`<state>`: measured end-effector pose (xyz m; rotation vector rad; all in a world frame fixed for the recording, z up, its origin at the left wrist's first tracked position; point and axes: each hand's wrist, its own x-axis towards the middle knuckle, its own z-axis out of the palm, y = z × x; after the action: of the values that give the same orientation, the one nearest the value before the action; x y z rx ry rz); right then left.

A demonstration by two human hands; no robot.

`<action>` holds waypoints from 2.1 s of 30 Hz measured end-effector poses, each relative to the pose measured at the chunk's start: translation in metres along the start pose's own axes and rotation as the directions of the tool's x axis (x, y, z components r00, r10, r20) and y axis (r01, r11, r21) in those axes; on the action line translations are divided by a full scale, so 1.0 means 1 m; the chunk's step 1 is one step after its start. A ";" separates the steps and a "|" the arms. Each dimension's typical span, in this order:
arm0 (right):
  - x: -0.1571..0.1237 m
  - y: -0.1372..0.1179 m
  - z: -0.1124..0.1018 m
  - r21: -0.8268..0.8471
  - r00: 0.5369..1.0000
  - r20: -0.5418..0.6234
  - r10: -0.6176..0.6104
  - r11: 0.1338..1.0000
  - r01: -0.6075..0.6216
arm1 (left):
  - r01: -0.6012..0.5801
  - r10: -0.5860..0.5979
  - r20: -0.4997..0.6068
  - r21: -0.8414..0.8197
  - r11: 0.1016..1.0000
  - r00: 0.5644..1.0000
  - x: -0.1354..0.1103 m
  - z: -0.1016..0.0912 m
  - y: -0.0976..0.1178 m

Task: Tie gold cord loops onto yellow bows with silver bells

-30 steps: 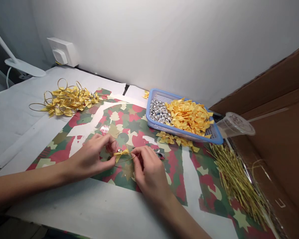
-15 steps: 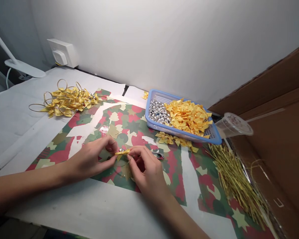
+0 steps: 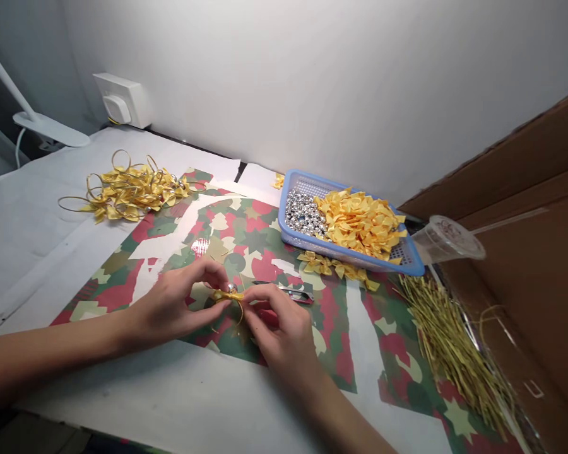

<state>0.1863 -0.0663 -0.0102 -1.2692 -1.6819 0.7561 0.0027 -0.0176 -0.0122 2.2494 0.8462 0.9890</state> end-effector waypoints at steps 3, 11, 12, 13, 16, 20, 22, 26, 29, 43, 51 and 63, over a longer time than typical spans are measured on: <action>-0.001 0.000 -0.001 -0.007 1.000 -0.019 -0.019 1.000 0.019 | 0.019 -0.019 0.003 -0.031 0.999 1.000 -0.001 -0.001 0.001; -0.001 0.000 -0.002 0.009 0.996 -0.011 -0.091 0.996 0.091 | 0.056 -0.058 -0.015 -0.092 0.994 0.998 0.001 -0.002 0.003; 0.000 0.000 -0.002 0.007 0.995 -0.011 -0.102 0.995 0.102 | 0.062 -0.064 -0.016 -0.098 0.993 0.998 0.001 -0.002 0.004; 0.000 0.000 -0.001 0.004 0.994 -0.011 -0.111 0.994 0.111 | 0.071 -0.073 -0.013 -0.111 0.991 0.997 0.000 -0.002 0.004; 0.000 0.000 -0.002 -0.001 0.992 -0.026 -0.124 0.992 0.124 | 0.106 -0.106 0.012 -0.181 0.978 0.994 0.000 -0.003 0.006; 0.000 0.000 -0.005 0.040 0.992 -0.036 -0.121 0.992 0.122 | 0.216 -0.204 0.072 -0.287 0.933 0.976 0.001 -0.006 0.008; 0.000 0.001 -0.006 0.081 0.993 -0.030 -0.113 0.990 0.115 | 0.346 -0.315 0.145 -0.381 0.857 0.938 0.004 -0.009 0.009; 0.000 0.002 -0.008 0.172 0.997 -0.015 -0.072 0.982 0.074 | 0.564 -0.441 0.351 -0.545 0.620 0.826 0.013 -0.014 0.011; 0.001 0.002 -0.010 0.214 0.998 -0.005 -0.055 0.975 0.055 | 0.625 -0.454 0.435 -0.617 0.479 0.777 0.016 -0.013 0.009; 0.002 0.003 -0.006 0.235 0.991 0.070 0.113 0.964 -0.127 | 0.720 -0.462 0.593 -0.675 0.162 0.659 0.016 -0.011 0.008; 0.000 0.009 -0.008 0.336 0.982 -0.099 0.161 0.934 -0.120 | 0.620 -0.638 0.312 -0.709 0.336 0.704 0.013 -0.009 0.005; -0.002 0.005 0.000 -0.084 0.989 -0.100 -0.110 0.991 0.102 | 0.326 -0.454 -0.146 -0.510 0.796 0.879 0.022 -0.033 -0.002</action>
<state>0.1885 -0.0666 -0.0147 -1.2406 -1.6932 0.5555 -0.0122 0.0070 0.0158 1.4677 1.0061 1.1528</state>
